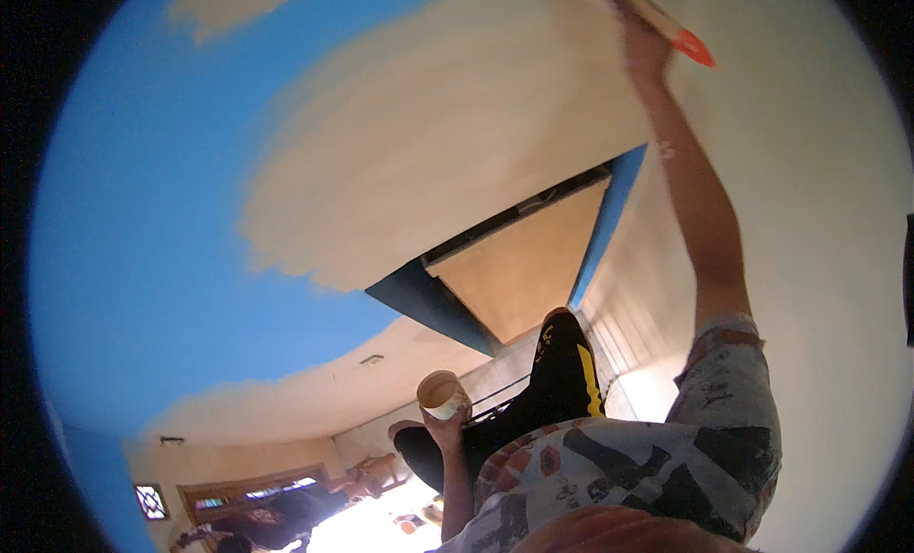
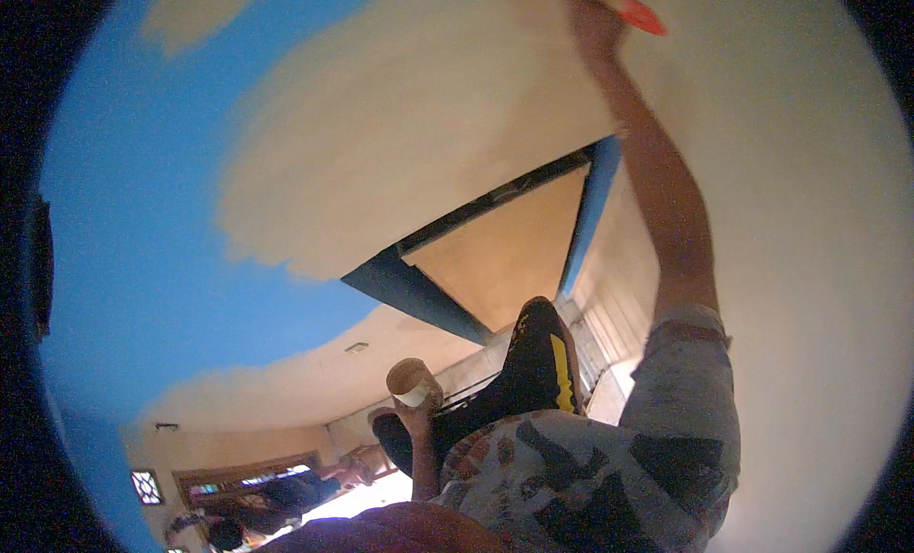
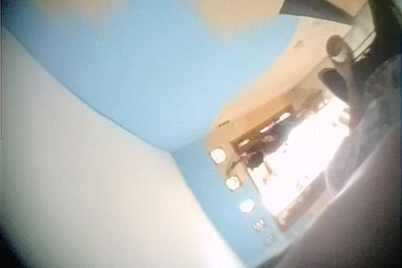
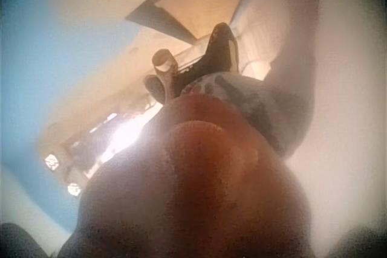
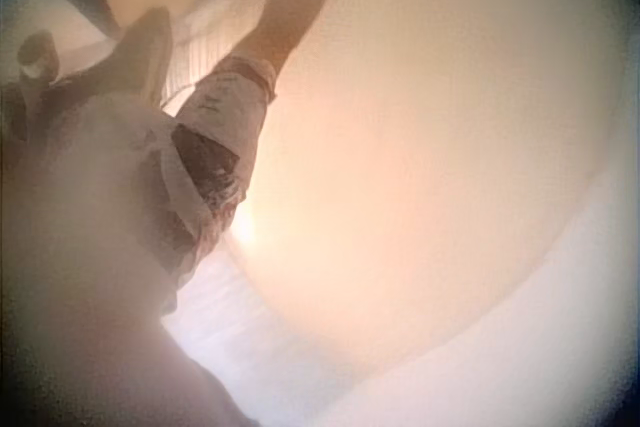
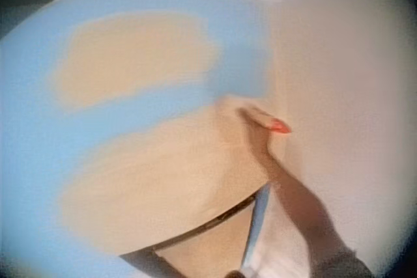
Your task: The person paints a ceiling with a brush, repeatedly dipping the brush into a small container and applying paint to a blue ceiling surface. The camera is head-mounted and moves with the person's head, causing frequent motion blur.
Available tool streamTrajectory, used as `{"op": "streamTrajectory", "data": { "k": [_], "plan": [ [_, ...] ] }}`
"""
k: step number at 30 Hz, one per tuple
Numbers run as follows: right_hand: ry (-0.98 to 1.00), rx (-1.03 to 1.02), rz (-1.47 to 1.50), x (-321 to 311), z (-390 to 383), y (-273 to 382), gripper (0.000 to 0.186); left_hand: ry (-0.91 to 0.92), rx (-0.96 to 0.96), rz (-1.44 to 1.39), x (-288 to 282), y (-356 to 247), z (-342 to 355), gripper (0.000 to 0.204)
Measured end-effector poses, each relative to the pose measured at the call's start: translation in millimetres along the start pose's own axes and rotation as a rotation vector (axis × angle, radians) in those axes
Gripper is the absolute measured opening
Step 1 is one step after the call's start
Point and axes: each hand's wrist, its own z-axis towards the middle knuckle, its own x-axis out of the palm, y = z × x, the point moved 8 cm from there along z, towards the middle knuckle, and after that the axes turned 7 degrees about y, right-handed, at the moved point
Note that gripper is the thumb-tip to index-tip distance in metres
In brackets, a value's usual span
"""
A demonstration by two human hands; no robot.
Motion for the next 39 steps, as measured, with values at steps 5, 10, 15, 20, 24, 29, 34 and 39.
{"op": "streamTrajectory", "data": {
  "k": [5,10,15,20,24,29,34,39],
  "plan": [
    [-0.036,0.195,-0.272,-99.7,-9.8,-91.6,0.029,-0.014,-0.02,-0.05,1.1,-8.7,2.2,0.08],
    [-0.081,0.281,-0.362,-133.3,-53.2,-157.8,0.03,-0.014,-0.016,-0.022,0.8,-8.1,1.8,0.08],
    [-0.142,0.325,-0.389,-95.5,-68.9,-125.9,0.021,-0.024,-0.014,-0.004,-7.4,-13.6,-3.5,0.082],
    [-0.059,0.401,-0.377,-33.1,-85.5,-74.7,0.031,-0.028,-0.029,-0.011,-3.1,-20.1,-3.0,0.082],
    [-0.085,0.292,0.027,39.4,-112.5,25.3,0.026,0.018,-0.068,0.003,-1.7,-3.8,1.3,0.083],
    [-0.037,0.385,0.59,100.4,-123.8,91.0,0.025,0.063,-0.051,0.069,15.1,-11.0,8.7,0.083],
    [0.334,0.35,0.422,116.2,-117.5,152.9,0.031,0.071,0.001,-0.022,9.2,-12.1,3.0,0.081],
    [0.202,0.39,0.498,69.8,-117.3,11.6,0.026,0.014,0.001,0.033,-2.1,-7.4,2.8,0.081]
  ]
}}
